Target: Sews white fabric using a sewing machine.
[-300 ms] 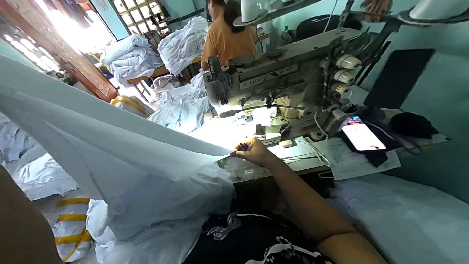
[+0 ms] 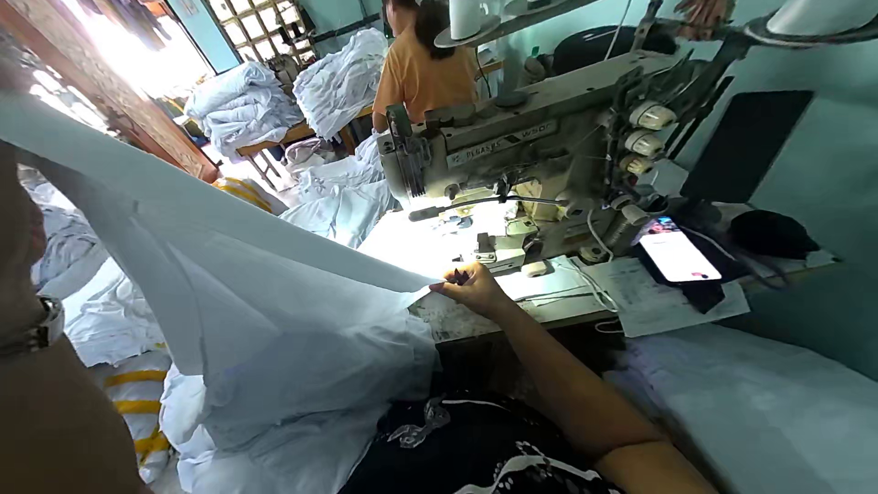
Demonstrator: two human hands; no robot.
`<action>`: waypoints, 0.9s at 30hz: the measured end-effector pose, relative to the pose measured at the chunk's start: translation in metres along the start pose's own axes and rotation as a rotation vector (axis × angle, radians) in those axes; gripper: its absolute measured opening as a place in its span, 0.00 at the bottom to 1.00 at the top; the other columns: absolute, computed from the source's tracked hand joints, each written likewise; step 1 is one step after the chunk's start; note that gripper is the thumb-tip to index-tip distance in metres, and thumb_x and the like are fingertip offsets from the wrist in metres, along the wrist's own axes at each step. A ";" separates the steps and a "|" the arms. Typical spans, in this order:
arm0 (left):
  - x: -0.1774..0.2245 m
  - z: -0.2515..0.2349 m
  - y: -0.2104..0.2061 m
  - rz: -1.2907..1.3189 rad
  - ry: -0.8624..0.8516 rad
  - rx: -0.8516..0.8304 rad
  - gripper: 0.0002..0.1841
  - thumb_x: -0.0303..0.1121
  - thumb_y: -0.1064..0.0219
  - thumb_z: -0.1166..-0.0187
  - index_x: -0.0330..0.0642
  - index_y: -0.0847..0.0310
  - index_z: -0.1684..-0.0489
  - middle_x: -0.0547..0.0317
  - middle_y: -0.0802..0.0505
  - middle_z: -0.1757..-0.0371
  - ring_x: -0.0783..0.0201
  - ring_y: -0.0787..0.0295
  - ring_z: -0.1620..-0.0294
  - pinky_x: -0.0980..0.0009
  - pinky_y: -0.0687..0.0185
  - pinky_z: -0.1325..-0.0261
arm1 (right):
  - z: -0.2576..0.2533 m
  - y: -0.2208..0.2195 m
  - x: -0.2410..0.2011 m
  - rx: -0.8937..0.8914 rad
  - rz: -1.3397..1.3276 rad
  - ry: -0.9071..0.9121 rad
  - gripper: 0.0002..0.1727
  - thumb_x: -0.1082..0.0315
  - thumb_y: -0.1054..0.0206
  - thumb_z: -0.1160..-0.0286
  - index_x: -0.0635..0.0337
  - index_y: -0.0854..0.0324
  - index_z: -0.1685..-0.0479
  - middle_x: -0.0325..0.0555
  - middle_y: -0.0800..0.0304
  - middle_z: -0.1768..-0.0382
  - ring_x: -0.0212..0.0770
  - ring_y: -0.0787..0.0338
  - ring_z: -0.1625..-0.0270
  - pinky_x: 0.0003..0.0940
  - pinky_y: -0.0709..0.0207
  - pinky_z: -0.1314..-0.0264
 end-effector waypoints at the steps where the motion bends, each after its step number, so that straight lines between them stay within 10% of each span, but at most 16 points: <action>1: -0.006 -0.021 -0.002 0.010 0.190 -0.010 0.18 0.34 0.41 0.12 0.23 0.25 0.37 0.52 0.15 0.45 0.77 0.20 0.44 0.78 0.26 0.35 | 0.001 0.000 -0.001 0.004 -0.013 -0.001 0.14 0.58 0.22 0.33 0.50 0.17 0.81 0.22 0.25 0.86 0.16 0.28 0.82 0.17 0.32 0.76; 13: 0.082 -0.042 -0.057 0.043 -0.051 -0.187 0.07 0.31 0.38 0.21 0.42 0.19 0.53 0.70 0.15 0.49 0.82 0.22 0.46 0.82 0.26 0.42 | -0.001 0.000 -0.001 0.002 0.038 0.006 0.16 0.58 0.22 0.33 0.51 0.19 0.84 0.23 0.27 0.87 0.16 0.31 0.82 0.17 0.36 0.76; 19: 0.103 -0.030 -0.079 -0.117 -0.034 -0.211 0.10 0.34 0.36 0.21 0.35 0.16 0.54 0.50 0.16 0.48 0.69 0.22 0.53 0.75 0.27 0.52 | -0.002 0.000 -0.001 -0.013 0.082 0.011 0.17 0.56 0.21 0.35 0.52 0.20 0.83 0.24 0.27 0.85 0.17 0.32 0.81 0.19 0.37 0.74; 27: 0.117 -0.012 -0.115 -0.234 -0.003 -0.268 0.09 0.30 0.36 0.21 0.32 0.18 0.54 0.48 0.17 0.65 0.59 0.27 0.69 0.63 0.31 0.65 | -0.001 0.000 0.000 -0.026 0.050 0.019 0.19 0.56 0.23 0.32 0.51 0.23 0.86 0.22 0.30 0.86 0.16 0.33 0.82 0.18 0.38 0.76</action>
Point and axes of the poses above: each hand's wrist, its own z-axis away from the middle knuckle, its own y-axis out of the back of the hand, x = y × z, the point moved 7 cm from there along -z, towards the middle knuckle
